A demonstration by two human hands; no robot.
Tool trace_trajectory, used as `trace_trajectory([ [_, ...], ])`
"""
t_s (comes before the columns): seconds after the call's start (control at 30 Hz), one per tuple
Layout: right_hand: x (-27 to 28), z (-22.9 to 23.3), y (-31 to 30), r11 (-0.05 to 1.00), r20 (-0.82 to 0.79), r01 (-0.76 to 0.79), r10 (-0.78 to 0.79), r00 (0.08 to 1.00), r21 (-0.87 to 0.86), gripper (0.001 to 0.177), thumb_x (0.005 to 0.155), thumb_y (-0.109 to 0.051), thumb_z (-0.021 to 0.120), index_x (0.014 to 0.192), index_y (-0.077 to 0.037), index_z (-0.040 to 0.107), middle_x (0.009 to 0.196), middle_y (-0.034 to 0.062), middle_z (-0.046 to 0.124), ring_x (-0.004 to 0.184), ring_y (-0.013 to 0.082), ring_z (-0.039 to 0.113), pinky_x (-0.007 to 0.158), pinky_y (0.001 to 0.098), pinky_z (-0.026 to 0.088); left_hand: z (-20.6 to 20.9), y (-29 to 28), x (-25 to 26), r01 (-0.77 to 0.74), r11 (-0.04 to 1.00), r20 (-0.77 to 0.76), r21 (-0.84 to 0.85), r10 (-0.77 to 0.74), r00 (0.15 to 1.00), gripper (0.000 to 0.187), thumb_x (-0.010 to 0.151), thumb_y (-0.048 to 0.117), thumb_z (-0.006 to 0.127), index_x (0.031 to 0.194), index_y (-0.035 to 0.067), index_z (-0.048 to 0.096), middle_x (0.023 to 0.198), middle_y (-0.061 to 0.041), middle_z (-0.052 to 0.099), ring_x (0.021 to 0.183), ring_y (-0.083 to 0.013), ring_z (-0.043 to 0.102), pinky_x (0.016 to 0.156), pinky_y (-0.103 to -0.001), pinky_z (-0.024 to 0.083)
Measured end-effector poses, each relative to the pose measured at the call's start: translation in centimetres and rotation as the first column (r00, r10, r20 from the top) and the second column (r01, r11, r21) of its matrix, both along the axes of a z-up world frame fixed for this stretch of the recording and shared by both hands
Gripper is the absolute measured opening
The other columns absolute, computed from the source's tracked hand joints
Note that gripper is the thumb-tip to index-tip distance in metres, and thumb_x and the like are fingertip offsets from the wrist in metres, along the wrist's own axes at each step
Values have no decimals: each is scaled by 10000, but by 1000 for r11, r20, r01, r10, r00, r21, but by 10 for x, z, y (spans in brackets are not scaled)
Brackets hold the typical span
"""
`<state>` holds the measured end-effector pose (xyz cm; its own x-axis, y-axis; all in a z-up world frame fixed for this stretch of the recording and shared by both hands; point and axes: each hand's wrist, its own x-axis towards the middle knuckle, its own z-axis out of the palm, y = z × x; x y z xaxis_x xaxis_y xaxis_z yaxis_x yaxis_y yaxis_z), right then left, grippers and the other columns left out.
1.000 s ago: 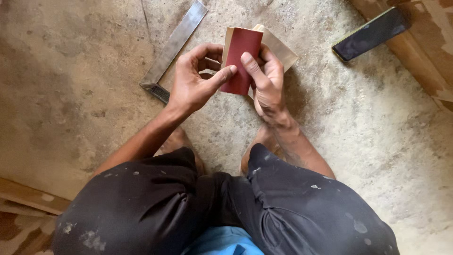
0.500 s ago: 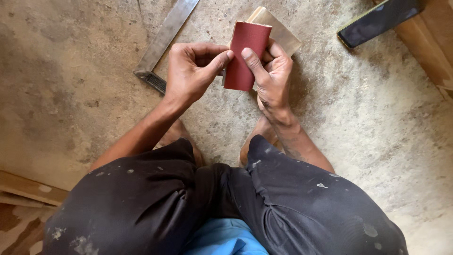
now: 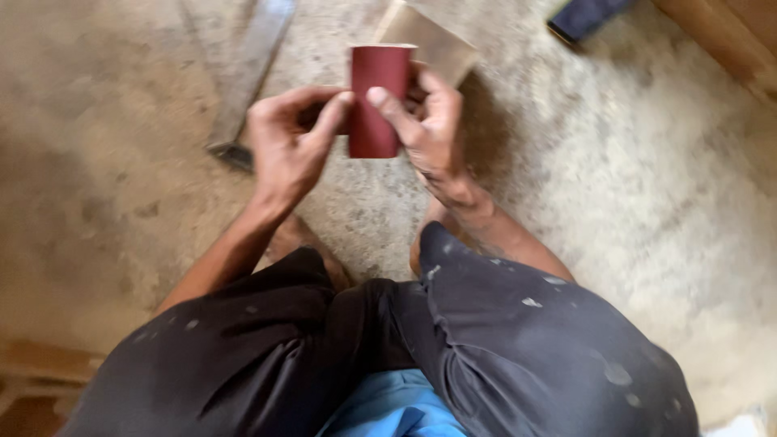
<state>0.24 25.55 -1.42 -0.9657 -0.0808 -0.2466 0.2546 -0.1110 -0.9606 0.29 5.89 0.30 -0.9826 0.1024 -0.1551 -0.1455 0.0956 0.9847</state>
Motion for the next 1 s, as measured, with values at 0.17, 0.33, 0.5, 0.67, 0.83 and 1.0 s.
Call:
trace_trajectory([
  [0.17, 7, -21, 17, 980, 137, 56, -30, 990, -193, 277, 995, -54, 786, 1210, 93, 694, 1065, 187, 768, 925, 209, 762, 866, 358, 675, 2, 3, 4, -39, 999, 33, -3, 39, 999, 112, 1044, 76, 703, 1086, -5, 766, 894, -107, 774, 761, -135, 755, 683, -271, 649],
  [0.33, 9, -21, 17, 968, 172, 80, -39, 984, -238, 296, 936, -24, 817, 1186, 75, 693, 1038, 157, 776, 927, 197, 764, 886, 366, 676, 8, 1, 7, -60, 997, 24, -48, 61, 998, 105, 1051, 66, 717, 1052, -18, 781, 828, -77, 746, 711, -85, 677, 638, -220, 547],
  [0.5, 5, -5, 19, 977, 129, 63, -37, 991, -204, 302, 926, 19, 813, 1187, 52, 665, 1034, 151, 781, 941, 179, 766, 900, 344, 671, 8, -4, 10, -75, 996, -94, -44, 71, 993, 92, 1061, 54, 716, 1082, -19, 769, 879, -69, 762, 769, -86, 720, 705, -222, 598],
  [0.67, 8, -4, 16, 981, 172, 13, 21, 985, -195, 374, 901, 57, 790, 1240, 50, 635, 1056, 153, 776, 955, 171, 770, 899, 319, 668, 1, -7, 14, -87, 995, -148, -51, 78, 986, 84, 1056, 45, 712, 1089, -12, 765, 904, -96, 773, 802, -125, 763, 723, -254, 647],
  [0.83, 13, -7, 12, 991, 136, -25, 43, 990, -135, 398, 899, 82, 803, 1249, 80, 613, 1063, 177, 770, 961, 185, 775, 898, 324, 674, -6, -8, 23, -111, 990, -181, -87, 94, 979, 85, 1052, 46, 702, 1084, -2, 765, 915, -115, 780, 804, -158, 786, 727, -280, 673],
  [1.0, 19, -9, 7, 996, 138, -77, 84, 987, -50, 373, 908, 98, 798, 1237, 132, 625, 1049, 200, 775, 924, 218, 792, 860, 352, 695, -9, -9, 31, -170, 983, -180, -70, 156, 971, 88, 1054, 55, 708, 1095, -3, 759, 939, -123, 776, 828, -173, 789, 752, -291, 679],
])
